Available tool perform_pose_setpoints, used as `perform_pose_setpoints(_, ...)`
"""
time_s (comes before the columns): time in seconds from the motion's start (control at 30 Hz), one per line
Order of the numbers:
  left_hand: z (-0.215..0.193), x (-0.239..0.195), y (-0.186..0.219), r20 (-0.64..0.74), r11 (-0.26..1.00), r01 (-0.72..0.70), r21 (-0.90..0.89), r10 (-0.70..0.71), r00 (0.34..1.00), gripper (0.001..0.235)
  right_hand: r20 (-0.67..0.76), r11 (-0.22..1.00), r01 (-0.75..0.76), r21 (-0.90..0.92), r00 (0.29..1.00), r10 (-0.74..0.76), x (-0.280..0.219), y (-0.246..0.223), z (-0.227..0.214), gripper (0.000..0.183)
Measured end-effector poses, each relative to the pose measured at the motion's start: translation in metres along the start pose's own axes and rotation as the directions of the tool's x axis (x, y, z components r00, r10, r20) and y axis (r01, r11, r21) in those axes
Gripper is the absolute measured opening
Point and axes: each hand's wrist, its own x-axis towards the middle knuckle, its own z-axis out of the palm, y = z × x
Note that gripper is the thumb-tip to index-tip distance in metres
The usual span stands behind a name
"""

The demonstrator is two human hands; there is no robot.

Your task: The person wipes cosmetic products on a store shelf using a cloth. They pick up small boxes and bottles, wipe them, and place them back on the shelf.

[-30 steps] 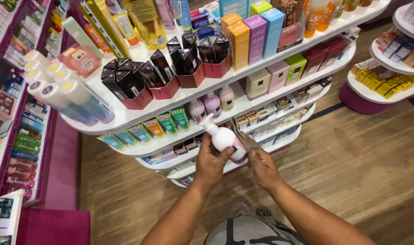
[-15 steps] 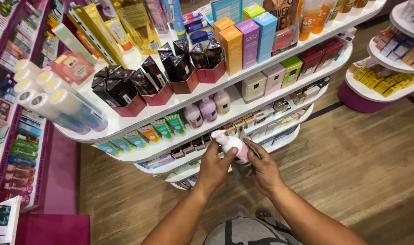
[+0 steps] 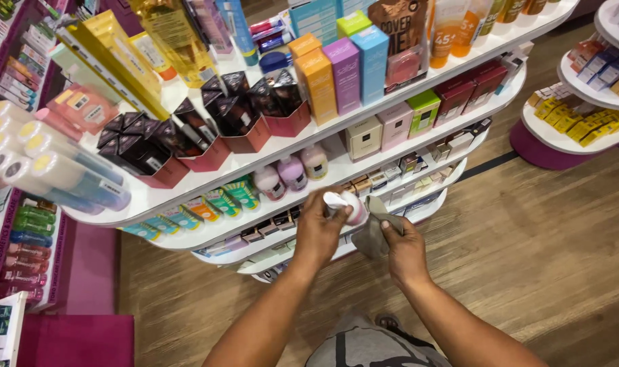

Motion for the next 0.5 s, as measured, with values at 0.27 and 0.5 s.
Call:
perform_pose_setpoints(0.27,0.030,0.077,-0.043,-0.042,0.946,-0.144,0.289,0.163,0.986,0.041,0.035,1.000,-0.008,-0.023,0.999,0.009,0.039,0.007,-0.032,0.010)
perform_pose_setpoints(0.5,0.045,0.116,-0.078,-0.080,0.907,-0.091,0.410,0.135,0.988,0.044,0.052,0.999,-0.035,0.036,0.998,0.033,0.047,-0.021,-0.050,0.012)
